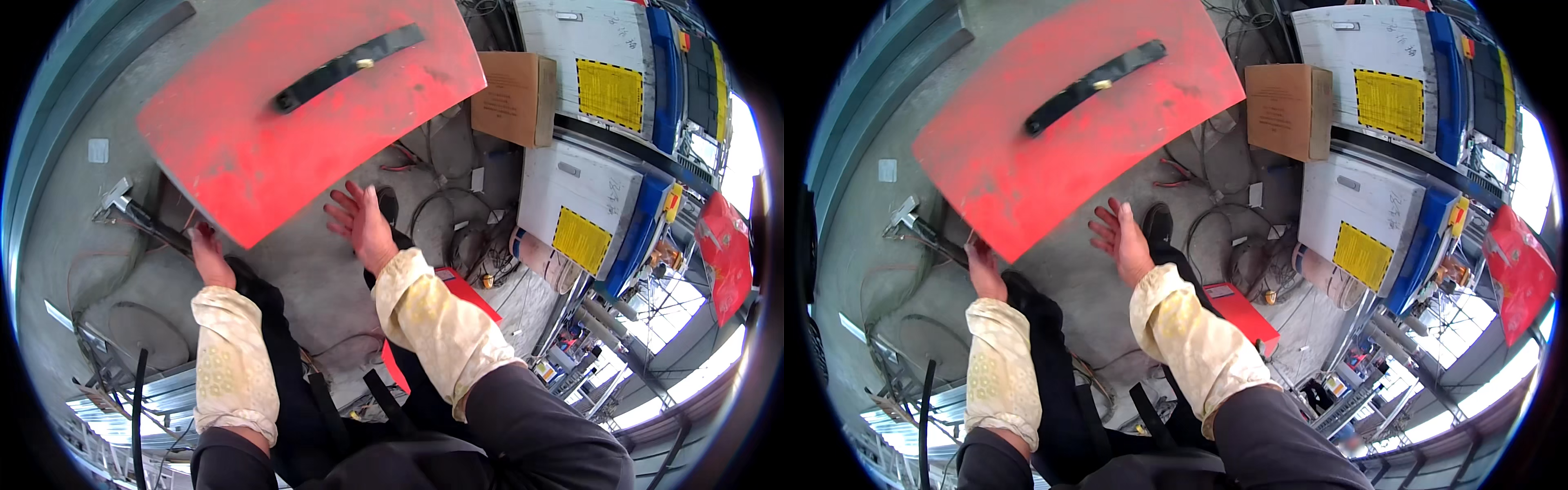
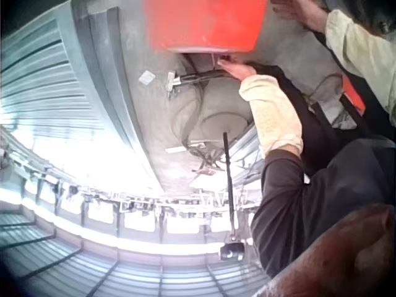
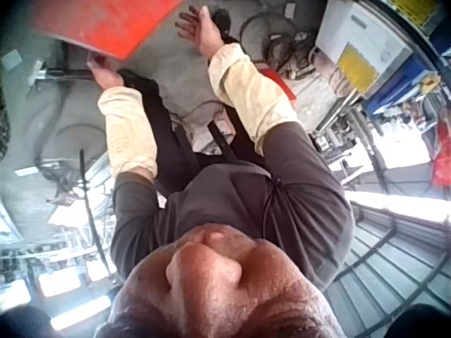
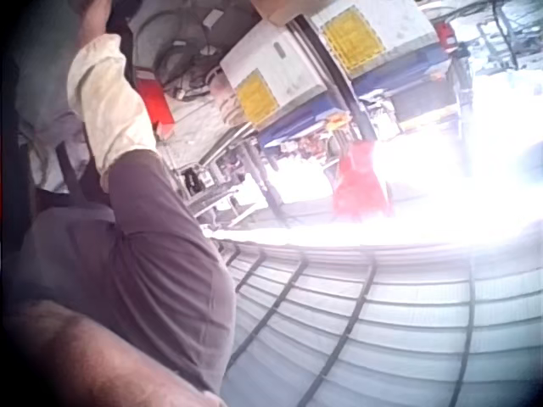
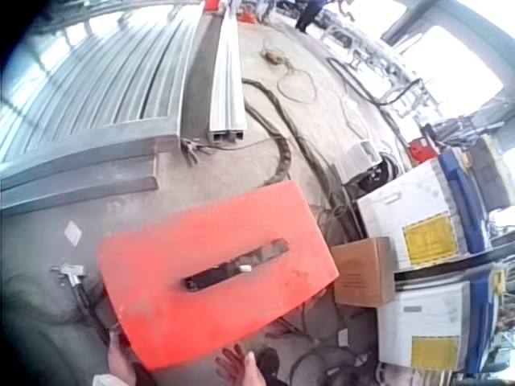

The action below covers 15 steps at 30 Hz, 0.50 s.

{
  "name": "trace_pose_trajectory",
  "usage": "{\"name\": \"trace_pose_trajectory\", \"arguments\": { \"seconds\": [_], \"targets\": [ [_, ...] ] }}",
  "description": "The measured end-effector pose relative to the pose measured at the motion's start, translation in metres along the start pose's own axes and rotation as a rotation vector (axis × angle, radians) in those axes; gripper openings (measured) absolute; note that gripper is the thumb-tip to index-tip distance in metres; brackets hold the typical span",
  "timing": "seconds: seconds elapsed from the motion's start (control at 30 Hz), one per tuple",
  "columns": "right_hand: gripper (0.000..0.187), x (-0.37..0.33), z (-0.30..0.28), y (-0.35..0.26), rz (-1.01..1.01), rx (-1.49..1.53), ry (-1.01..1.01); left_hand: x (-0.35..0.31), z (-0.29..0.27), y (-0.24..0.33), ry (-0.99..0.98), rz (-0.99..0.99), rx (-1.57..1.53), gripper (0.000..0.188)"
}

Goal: The person kneels and opens a red welding wire feeder, removes an empty copper wire spool, and installs a new spool. They then close the feeder, interact with the touchscreen, and attach a ground clamp to a metal frame.

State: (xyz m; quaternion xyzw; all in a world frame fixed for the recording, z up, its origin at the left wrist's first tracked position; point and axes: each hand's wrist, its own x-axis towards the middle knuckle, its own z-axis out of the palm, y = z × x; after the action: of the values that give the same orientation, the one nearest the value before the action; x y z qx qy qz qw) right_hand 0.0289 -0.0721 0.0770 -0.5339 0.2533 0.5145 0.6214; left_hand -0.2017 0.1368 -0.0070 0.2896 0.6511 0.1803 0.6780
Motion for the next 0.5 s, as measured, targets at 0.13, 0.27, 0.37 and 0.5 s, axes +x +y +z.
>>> {"name": "trace_pose_trajectory", "arguments": {
  "seconds": [0.13,0.27,0.37,0.5],
  "targets": [
    [0.083,0.004,0.002,-0.044,-0.248,0.082,0.136,-0.001,0.052,0.007,-0.117,0.148,-0.172,0.064],
    [0.071,0.030,0.019,-0.144,-0.592,0.027,0.115,-0.015,0.099,0.018,-0.106,0.228,-0.199,0.063],
    [0.062,0.051,0.025,-0.180,-0.721,-0.115,0.235,-0.011,0.102,0.010,-0.140,0.164,-0.273,0.063],
    [0.054,0.028,0.040,-0.215,-0.860,-0.451,0.184,-0.029,0.097,-0.027,-0.123,0.051,-0.403,0.063]
  ]
}}
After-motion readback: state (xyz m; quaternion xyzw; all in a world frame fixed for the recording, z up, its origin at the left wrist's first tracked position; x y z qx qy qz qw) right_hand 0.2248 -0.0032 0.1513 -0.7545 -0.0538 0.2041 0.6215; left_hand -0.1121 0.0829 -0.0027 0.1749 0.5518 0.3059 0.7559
